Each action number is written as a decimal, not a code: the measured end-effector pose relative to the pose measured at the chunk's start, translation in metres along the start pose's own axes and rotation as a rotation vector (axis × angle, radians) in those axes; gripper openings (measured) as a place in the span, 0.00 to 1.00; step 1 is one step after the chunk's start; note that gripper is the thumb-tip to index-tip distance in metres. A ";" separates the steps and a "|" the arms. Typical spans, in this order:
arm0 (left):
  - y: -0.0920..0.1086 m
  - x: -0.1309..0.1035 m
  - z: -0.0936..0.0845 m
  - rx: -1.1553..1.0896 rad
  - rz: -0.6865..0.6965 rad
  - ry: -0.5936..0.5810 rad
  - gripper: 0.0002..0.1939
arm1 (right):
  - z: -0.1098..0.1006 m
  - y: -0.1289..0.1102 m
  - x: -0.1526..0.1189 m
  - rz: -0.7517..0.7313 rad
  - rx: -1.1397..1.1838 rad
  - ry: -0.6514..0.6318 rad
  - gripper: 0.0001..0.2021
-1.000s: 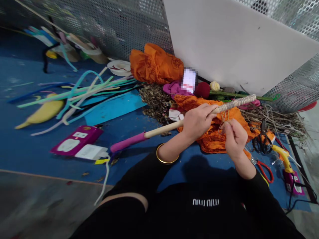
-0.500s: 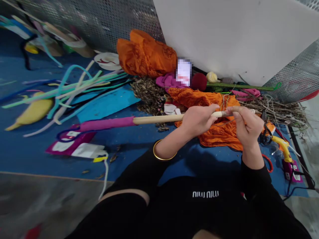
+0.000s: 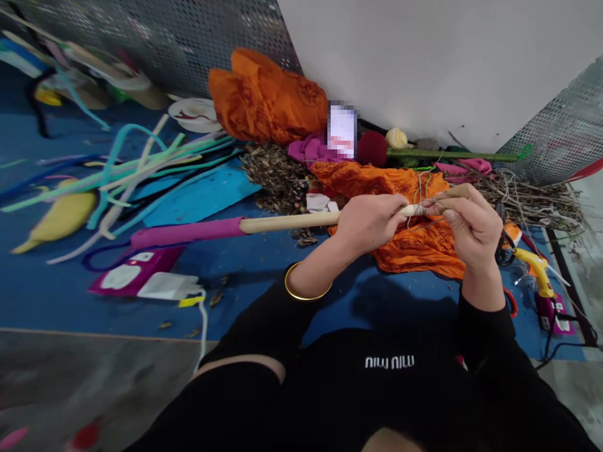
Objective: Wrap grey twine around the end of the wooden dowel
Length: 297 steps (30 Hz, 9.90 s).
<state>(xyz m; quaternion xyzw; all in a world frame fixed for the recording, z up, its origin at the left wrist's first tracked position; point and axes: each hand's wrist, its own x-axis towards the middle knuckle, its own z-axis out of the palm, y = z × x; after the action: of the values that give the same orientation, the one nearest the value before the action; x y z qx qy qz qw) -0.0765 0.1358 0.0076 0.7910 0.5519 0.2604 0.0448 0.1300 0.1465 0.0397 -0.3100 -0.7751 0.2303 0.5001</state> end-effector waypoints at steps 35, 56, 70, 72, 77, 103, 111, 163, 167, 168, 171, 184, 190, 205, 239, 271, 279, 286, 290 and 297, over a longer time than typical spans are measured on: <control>-0.009 -0.003 -0.005 0.177 0.268 0.073 0.15 | 0.005 0.022 0.009 0.075 0.153 -0.060 0.17; -0.018 -0.005 -0.023 -0.374 0.130 0.191 0.17 | -0.021 0.076 0.016 0.244 -0.442 0.090 0.15; -0.017 -0.001 -0.019 -0.462 0.003 0.241 0.18 | 0.039 0.006 -0.010 -0.145 -0.051 0.086 0.12; -0.016 -0.001 -0.016 -0.456 0.009 0.230 0.17 | 0.040 0.007 -0.011 -0.238 0.060 0.060 0.13; -0.012 0.000 -0.011 -0.410 0.000 0.210 0.17 | 0.055 0.015 -0.014 -0.097 0.417 0.052 0.20; -0.006 0.005 0.010 -0.160 -0.104 0.185 0.15 | 0.057 -0.017 -0.019 -0.033 0.048 -0.030 0.15; -0.011 0.006 0.005 -0.071 -0.066 0.148 0.14 | 0.034 -0.016 -0.012 -0.105 -0.029 -0.059 0.11; -0.005 -0.003 0.002 0.110 0.282 0.101 0.13 | 0.015 0.023 0.007 -0.030 -0.136 -0.153 0.13; -0.005 -0.003 0.001 0.148 0.300 0.133 0.15 | 0.014 0.022 0.007 -0.023 -0.149 -0.158 0.12; -0.005 -0.003 0.001 0.162 0.322 0.135 0.14 | 0.014 0.022 0.007 -0.016 -0.145 -0.163 0.13; -0.006 -0.002 0.003 0.194 0.390 0.136 0.13 | 0.014 0.024 0.007 0.006 -0.136 -0.176 0.13; -0.022 -0.001 -0.015 0.077 0.267 0.110 0.15 | -0.039 0.009 0.009 0.361 0.063 0.100 0.13; -0.030 -0.001 -0.031 -0.177 0.271 0.064 0.17 | -0.070 0.030 0.012 0.585 0.169 0.052 0.16; -0.018 0.012 -0.046 -0.399 0.135 0.331 0.17 | -0.022 0.075 0.025 0.198 -0.409 0.109 0.09; -0.016 0.035 -0.012 -0.356 0.099 0.276 0.16 | 0.072 0.012 0.006 -0.070 0.240 0.260 0.19; 0.005 0.025 -0.012 -0.088 0.142 0.165 0.13 | 0.081 0.000 -0.013 -0.322 -0.197 0.185 0.11; 0.005 0.025 -0.010 -0.088 0.128 0.155 0.12 | 0.080 -0.003 -0.010 -0.329 -0.210 0.183 0.12; 0.003 0.025 -0.009 -0.101 0.144 0.151 0.12 | 0.080 -0.003 -0.012 -0.325 -0.192 0.179 0.11; 0.004 0.024 -0.010 -0.095 0.141 0.159 0.12 | 0.080 -0.004 -0.011 -0.329 -0.210 0.176 0.11; 0.004 0.024 -0.010 -0.080 0.156 0.179 0.13 | 0.080 -0.004 -0.010 -0.332 -0.212 0.193 0.11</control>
<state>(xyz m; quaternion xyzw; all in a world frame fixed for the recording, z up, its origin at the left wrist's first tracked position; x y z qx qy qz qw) -0.0719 0.1537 0.0267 0.8028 0.4796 0.3543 0.0065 0.0588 0.1322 0.0046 -0.2497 -0.7838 0.0312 0.5677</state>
